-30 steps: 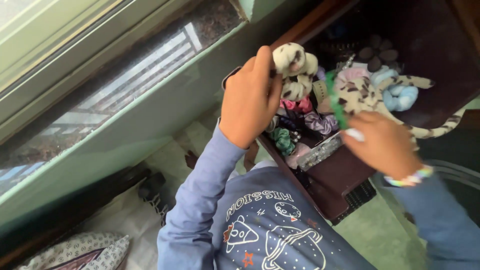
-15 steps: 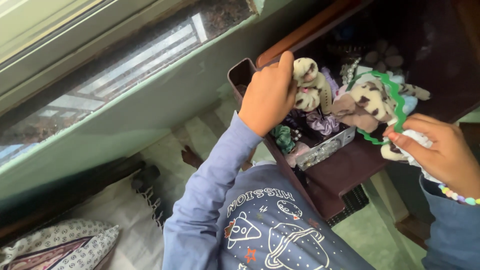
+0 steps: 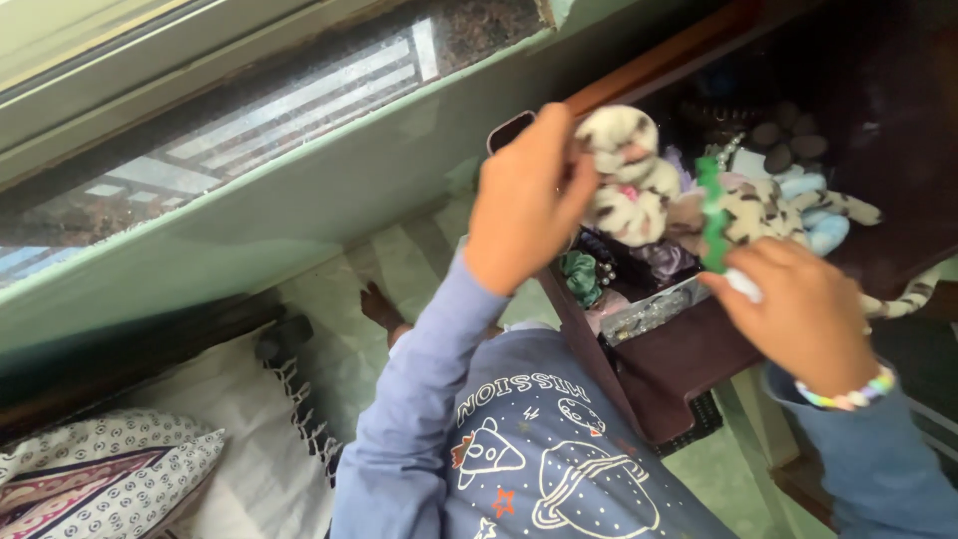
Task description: Organize hair scrunchies, clips, and accessories by arranging them on a windowsill and in a storage bin.
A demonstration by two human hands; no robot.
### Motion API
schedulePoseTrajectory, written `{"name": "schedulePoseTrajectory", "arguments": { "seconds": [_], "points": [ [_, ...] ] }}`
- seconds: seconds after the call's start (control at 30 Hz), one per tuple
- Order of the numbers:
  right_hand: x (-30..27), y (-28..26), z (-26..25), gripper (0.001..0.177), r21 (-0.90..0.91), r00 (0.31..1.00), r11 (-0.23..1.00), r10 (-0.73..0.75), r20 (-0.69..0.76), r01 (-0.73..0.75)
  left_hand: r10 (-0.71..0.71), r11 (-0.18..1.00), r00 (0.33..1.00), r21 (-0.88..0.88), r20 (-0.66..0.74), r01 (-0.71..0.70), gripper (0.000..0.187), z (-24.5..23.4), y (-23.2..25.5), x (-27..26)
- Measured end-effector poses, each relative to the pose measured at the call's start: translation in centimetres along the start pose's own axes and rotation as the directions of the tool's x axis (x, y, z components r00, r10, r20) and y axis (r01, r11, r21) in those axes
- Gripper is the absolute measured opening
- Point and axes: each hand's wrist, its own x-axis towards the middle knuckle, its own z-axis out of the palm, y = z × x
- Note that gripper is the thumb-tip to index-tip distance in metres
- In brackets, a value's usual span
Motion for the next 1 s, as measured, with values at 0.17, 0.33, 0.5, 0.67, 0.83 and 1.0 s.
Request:
{"name": "schedulePoseTrajectory", "arguments": {
  "seconds": [0.17, 0.33, 0.5, 0.67, 0.83, 1.0],
  "points": [
    [0.5, -2.0, 2.2, 0.032, -0.123, 0.990, 0.983, -0.138, -0.017, 0.135, -0.197, 0.980, 0.961, -0.063, -0.196, 0.188, 0.013, -8.0, 0.5, -2.7],
    [0.4, -0.4, -0.6, 0.062, -0.408, 0.998, 0.911, 0.041, -0.057, -0.061, -0.292, 0.945, 0.934, -0.213, -0.206, 0.248, 0.014, -9.2, 0.8, -4.7],
    [-1.4, 8.6, 0.7, 0.105, -0.476, 0.982, 0.871, 0.036, -0.185, -0.121, -0.113, 0.993, 0.990, -0.045, -0.085, 0.109, 0.019, -1.3, 1.9, -3.9],
    [-1.6, 8.4, 2.2, 0.089, -0.318, 0.973, 0.933, 0.210, 0.093, -0.171, -0.080, 0.985, 0.941, 0.170, 0.329, 0.024, 0.040, 5.1, -0.4, -3.2],
    [-2.1, 14.8, 2.9, 0.064, -0.259, 0.983, 0.950, 0.185, 0.009, -0.177, 0.073, 0.896, 0.992, 0.430, 0.098, -0.109, 0.042, 1.9, 1.6, -5.0],
    [-0.2, 8.2, -0.5, 0.061, -0.292, 0.953, 0.948, 0.037, -0.302, -0.130, 0.039, 0.921, 0.990, 0.379, 0.137, -0.088, 0.038, 1.9, 3.0, -5.5]
  ]
}}
